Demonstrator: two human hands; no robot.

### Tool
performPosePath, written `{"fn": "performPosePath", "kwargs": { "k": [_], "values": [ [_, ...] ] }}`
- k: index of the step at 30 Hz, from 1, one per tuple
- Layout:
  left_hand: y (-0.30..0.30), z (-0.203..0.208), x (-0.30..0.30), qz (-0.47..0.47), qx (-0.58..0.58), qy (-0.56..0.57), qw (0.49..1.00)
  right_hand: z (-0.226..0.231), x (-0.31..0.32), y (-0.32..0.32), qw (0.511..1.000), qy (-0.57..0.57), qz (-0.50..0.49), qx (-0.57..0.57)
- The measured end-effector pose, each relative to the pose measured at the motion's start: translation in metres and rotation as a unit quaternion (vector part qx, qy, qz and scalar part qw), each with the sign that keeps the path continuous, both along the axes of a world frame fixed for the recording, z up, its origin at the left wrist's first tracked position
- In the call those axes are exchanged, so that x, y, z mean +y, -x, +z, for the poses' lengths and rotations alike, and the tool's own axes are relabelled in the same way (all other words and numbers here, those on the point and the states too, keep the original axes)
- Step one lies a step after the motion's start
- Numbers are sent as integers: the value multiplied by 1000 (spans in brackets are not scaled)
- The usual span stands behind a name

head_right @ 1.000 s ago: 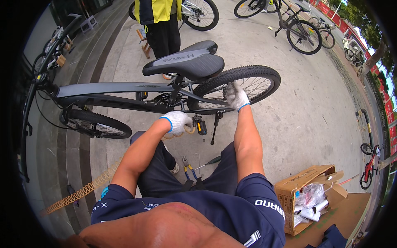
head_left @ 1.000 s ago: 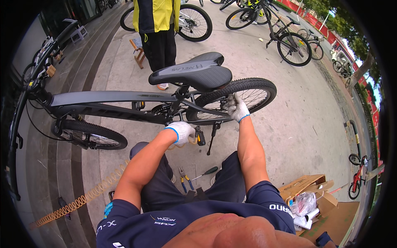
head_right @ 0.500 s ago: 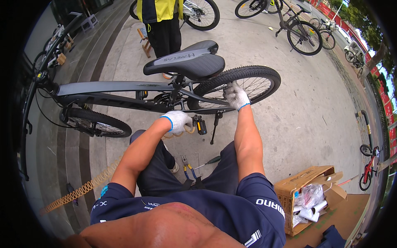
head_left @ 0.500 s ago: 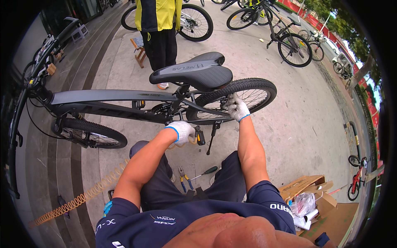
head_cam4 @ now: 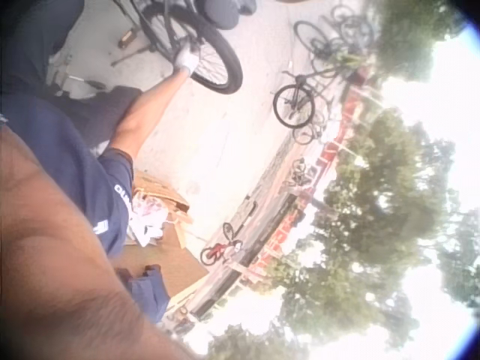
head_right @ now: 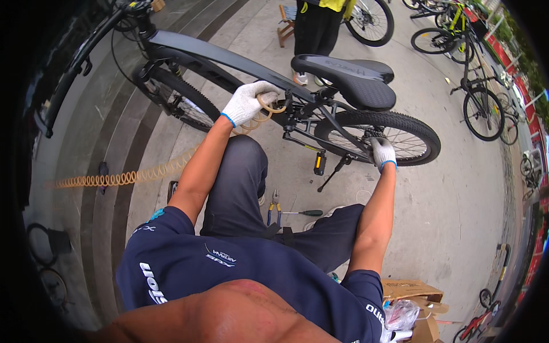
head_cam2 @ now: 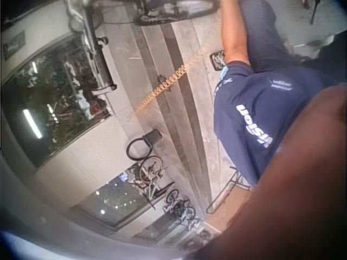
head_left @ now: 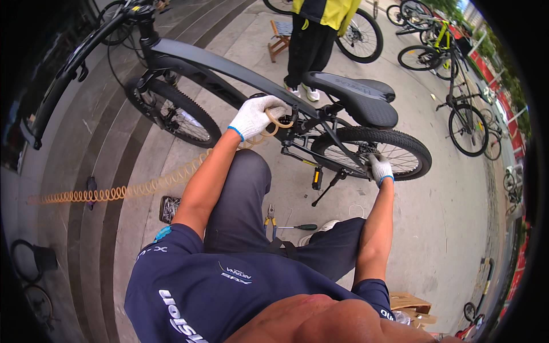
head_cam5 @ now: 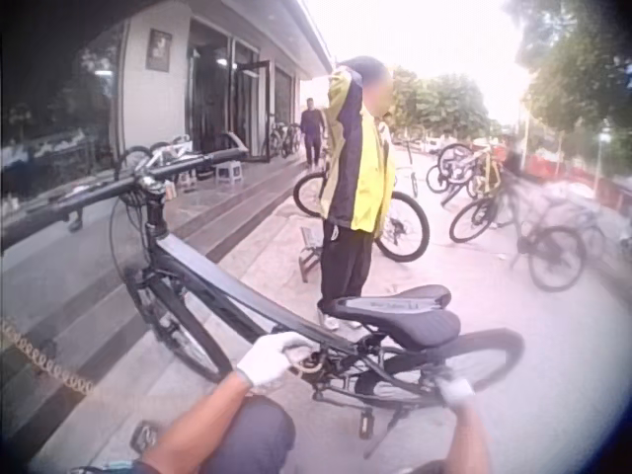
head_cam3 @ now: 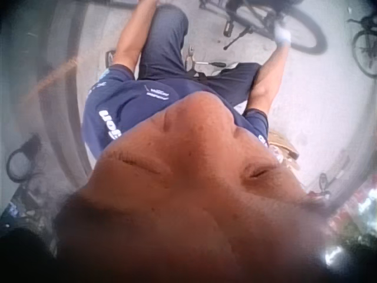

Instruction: The person removes the rear tire from a bicycle, inspects the rim and tire, then reattaches the tire to the frame. They then stand and move to another bicycle.

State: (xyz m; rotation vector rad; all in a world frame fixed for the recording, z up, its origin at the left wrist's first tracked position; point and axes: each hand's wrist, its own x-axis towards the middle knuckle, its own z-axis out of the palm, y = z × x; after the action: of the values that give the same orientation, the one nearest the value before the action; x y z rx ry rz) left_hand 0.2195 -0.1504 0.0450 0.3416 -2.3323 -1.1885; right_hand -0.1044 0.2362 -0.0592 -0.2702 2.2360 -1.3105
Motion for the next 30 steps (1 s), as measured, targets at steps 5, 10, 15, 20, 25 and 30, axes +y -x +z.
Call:
{"fn": "performPosePath", "kwargs": {
  "k": [5,10,15,20,25,30],
  "values": [
    [-139,0,-67,277,187,-156,929,1,-5,-7,986,-84,139,28],
    [-228,37,-160,527,250,83,808,11,-20,-19,979,-118,165,31],
    [-224,69,-226,345,56,-11,937,41,-29,-42,970,-132,196,62],
    [-207,74,-230,337,-12,12,941,88,-35,-91,947,-108,298,-47],
    [-210,70,-226,326,-29,64,943,108,-83,-148,937,-18,348,34],
    [-194,60,-210,309,-23,118,944,106,-175,-201,951,41,306,15]
  ]
}}
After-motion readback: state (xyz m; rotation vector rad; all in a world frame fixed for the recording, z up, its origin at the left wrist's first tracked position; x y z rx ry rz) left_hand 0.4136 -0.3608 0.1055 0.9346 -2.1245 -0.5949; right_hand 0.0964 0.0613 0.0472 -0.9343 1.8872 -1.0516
